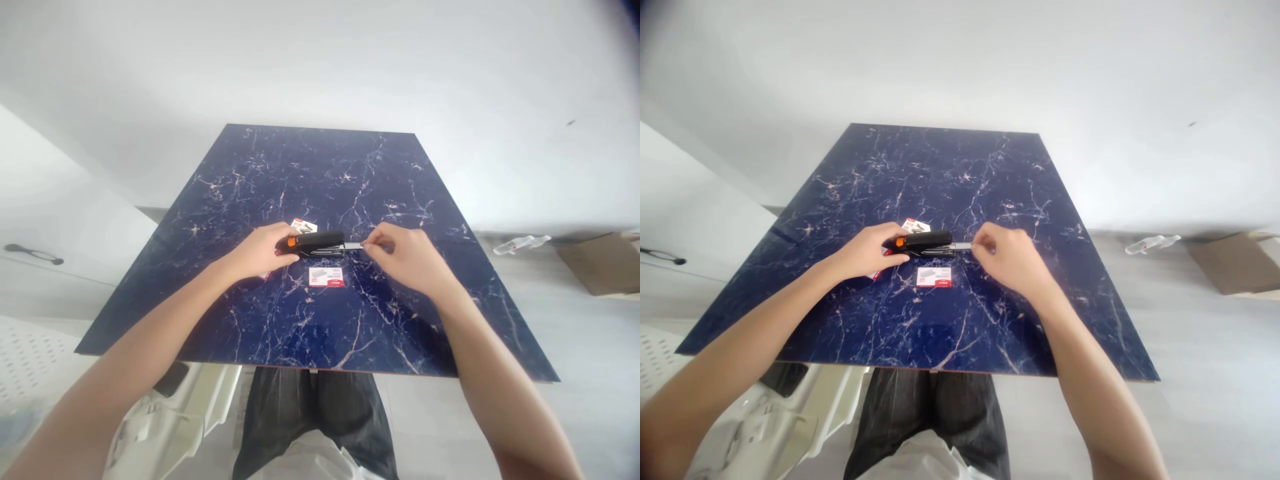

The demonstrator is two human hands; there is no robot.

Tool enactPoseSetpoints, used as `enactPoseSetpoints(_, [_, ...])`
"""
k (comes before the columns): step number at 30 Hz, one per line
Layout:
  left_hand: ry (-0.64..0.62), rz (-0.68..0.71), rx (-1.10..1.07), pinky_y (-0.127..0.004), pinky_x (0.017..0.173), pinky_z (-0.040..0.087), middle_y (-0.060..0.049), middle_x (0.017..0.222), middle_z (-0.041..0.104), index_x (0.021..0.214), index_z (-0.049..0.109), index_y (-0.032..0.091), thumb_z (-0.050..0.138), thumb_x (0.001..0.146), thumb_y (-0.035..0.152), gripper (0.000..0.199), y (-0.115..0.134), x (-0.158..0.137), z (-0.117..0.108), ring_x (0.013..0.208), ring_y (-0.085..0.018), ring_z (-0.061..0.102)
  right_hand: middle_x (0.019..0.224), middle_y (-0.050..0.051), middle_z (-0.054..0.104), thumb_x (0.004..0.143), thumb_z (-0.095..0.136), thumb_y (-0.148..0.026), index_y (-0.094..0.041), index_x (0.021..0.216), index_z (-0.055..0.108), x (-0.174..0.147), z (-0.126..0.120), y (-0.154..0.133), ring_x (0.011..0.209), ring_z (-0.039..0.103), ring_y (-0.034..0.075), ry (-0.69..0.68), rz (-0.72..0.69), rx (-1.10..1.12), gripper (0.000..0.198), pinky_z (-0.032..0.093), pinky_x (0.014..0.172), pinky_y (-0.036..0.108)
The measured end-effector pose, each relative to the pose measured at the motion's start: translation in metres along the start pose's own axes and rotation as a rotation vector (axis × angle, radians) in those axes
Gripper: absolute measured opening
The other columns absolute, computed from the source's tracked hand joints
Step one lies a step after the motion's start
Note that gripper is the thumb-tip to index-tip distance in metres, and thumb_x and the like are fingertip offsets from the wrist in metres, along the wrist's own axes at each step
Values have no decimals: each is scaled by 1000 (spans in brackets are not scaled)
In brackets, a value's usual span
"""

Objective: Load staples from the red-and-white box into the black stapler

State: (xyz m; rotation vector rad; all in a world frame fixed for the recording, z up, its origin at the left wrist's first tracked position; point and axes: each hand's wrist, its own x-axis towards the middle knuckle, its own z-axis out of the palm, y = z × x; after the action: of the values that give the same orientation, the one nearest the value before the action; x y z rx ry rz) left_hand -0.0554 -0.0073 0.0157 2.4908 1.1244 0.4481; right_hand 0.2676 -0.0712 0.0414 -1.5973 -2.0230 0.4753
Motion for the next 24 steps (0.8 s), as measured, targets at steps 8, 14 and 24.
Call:
enactPoseSetpoints(8, [9, -32, 51, -38, 82, 53, -8, 108, 74, 126, 69, 25, 78, 88, 39, 42, 1, 0, 7, 91, -25, 70, 74, 4, 71, 93, 64, -34, -25, 80, 60, -4, 16, -13, 68, 65, 24, 76, 82, -177, 16, 47, 66, 38])
enactPoseSetpoints(14, [49, -9, -42, -38, 86, 54, -5, 115, 77, 131, 69, 28, 81, 85, 32, 48, 4, 0, 7, 97, -25, 73, 77, 1, 72, 91, 68, -44, -26, 78, 54, -8, 29, -23, 64, 67, 20, -168, 157, 404, 27, 54, 64, 35])
enactPoseSetpoints(24, [107, -102, 3, -40, 87, 58, -4, 114, 79, 133, 68, 27, 85, 81, 27, 55, 24, 3, 13, 101, -29, 75, 124, 6, 65, 85, 69, -34, -22, 91, 65, -2, 40, -26, 84, 71, 18, -366, 205, 964, 14, 65, 76, 35])
